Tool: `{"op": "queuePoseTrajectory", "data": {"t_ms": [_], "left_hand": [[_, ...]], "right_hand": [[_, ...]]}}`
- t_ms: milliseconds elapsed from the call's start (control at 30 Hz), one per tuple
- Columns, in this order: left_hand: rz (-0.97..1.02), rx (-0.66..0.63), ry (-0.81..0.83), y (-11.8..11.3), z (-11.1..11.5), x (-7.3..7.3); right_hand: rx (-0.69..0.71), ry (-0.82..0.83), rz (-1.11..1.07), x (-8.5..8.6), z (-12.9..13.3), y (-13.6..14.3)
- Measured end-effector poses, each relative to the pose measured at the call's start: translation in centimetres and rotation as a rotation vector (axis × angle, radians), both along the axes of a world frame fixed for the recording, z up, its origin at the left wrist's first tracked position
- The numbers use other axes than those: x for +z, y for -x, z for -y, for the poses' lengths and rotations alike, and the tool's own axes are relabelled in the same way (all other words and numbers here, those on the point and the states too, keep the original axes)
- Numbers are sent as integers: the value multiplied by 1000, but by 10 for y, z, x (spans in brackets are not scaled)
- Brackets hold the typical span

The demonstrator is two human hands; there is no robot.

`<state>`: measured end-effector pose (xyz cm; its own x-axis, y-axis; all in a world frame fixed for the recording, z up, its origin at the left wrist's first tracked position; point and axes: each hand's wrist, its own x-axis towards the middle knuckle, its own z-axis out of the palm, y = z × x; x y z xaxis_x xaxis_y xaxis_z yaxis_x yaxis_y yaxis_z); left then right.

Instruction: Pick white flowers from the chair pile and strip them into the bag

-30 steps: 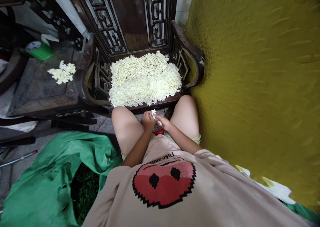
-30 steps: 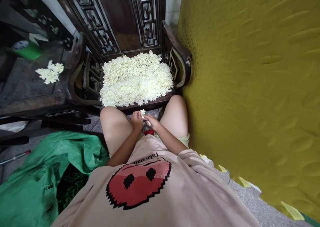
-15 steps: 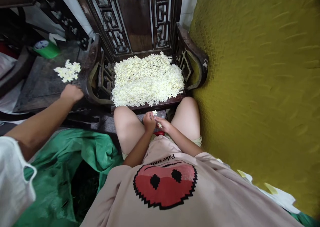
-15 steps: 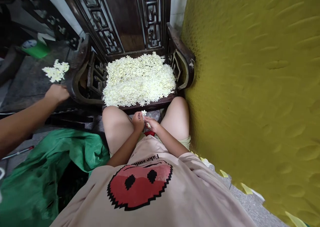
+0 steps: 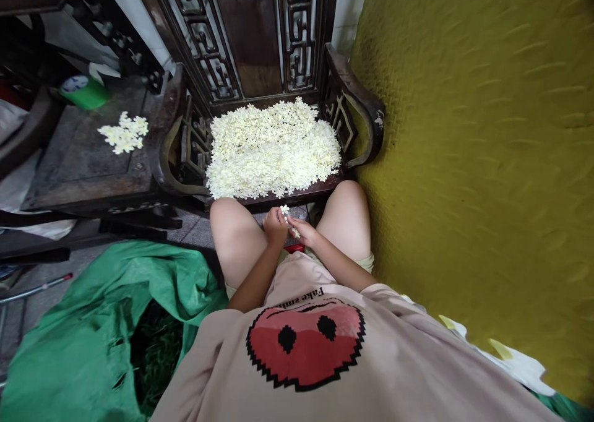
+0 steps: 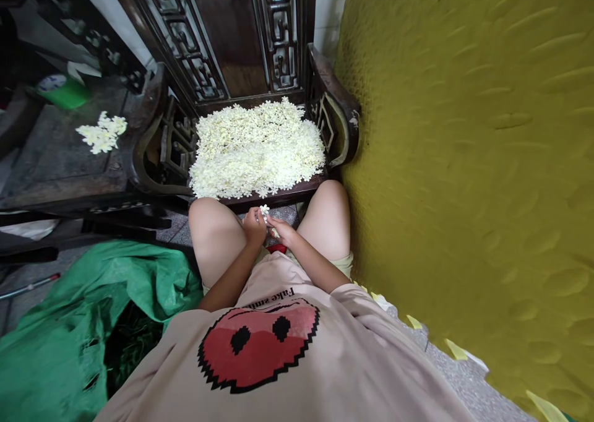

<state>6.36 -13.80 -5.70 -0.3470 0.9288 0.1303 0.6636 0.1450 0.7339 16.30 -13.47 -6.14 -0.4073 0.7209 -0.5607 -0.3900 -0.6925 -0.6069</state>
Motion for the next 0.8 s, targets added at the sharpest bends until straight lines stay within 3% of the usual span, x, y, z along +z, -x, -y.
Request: {"op": "queuePoseTrajectory", "data": {"t_ms": [167,433,667,800], "left_hand": [[43,60,7,2,0,1],[324,75,-103,1,6,9],[585,289,-131,28,-9,25],[551,233,-185,36,-18,45]], "right_hand": [[-11,23,-17,-1,0,-2],[-157,47,-21,4,-7,-5],[-178,59,-169,45,-4,-3],[-158,83,-336,79,-6,3]]}}
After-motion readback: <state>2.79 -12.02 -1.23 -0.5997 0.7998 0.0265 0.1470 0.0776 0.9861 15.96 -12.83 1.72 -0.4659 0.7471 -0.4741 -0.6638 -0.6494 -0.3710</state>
